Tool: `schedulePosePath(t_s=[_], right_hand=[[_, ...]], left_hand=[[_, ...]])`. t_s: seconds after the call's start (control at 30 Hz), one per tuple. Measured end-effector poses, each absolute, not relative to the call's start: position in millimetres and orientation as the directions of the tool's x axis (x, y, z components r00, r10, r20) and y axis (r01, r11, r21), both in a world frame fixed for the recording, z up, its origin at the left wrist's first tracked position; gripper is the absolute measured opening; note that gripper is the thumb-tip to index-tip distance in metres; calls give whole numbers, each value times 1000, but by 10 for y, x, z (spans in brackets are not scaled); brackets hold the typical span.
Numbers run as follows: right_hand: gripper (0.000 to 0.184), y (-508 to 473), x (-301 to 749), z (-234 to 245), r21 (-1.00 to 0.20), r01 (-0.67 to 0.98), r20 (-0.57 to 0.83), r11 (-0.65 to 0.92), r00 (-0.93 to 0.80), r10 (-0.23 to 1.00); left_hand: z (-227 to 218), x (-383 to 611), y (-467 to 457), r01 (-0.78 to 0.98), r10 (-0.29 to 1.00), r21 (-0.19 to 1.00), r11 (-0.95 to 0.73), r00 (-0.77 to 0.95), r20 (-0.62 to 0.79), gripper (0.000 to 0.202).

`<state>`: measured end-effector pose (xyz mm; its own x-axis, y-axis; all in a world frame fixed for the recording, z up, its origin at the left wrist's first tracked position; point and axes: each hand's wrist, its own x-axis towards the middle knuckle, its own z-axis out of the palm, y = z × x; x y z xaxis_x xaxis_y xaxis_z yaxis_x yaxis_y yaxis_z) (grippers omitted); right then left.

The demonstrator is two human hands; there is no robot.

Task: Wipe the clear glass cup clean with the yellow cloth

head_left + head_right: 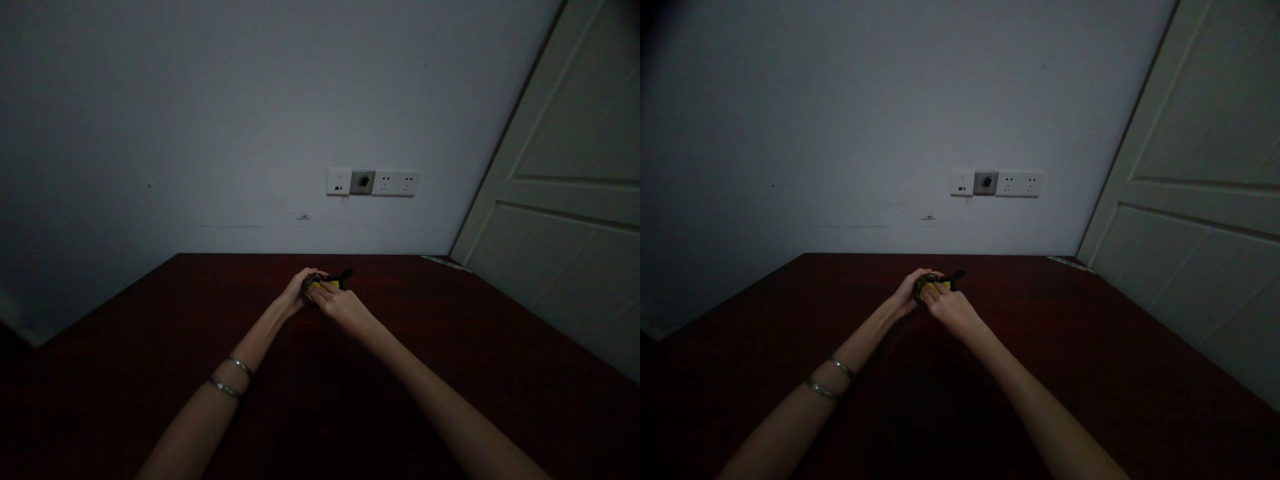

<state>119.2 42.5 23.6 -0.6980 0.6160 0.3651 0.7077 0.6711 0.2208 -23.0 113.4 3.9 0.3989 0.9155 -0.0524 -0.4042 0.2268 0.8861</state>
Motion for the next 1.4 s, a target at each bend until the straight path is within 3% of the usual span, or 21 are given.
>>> schedulePosePath(t_s=[0.23, 0.37, 0.47, 0.67, 0.87, 1.03, 1.2, 1.4], right_hand=[[31, 293, 985, 390, -126, 861, 384, 493, -416, 824], [36, 306, 970, 438, -282, 849, 436, 446, -300, 848], [38, 336, 969, 418, -362, 785, 510, 504, -286, 811], [34, 384, 1039, 330, -196, 749, 598, 633, -420, 683], [39, 380, 1189, 375, 73, 728, 512, 682, -614, 601], [38, 421, 1333, 404, 204, 664, 428, 719, -721, 545], [38, 469, 1446, 391, 291, 600, 382, 745, -787, 485], [33, 457, 1455, 393, 319, 545, 353, 776, -828, 437]], left_hand=[[135, -131, 982, -538, 947, 842, 33, 286, 146, 28], [206, -102, 946, -619, 956, 785, -38, 206, 210, 32], [256, -79, 930, -664, 963, 747, -36, 176, 203, 37], [281, -46, 933, -724, 948, 689, 41, 246, 202, 44], [241, -81, 956, -747, 926, 655, 110, 317, 206, 39], [284, -170, 999, -722, 911, 667, 182, 380, 162, 46], [296, -238, 1075, -604, 875, 722, 337, 483, -5, 57], [328, -298, 1085, -304, 774, 801, 516, 567, -283, 50]])
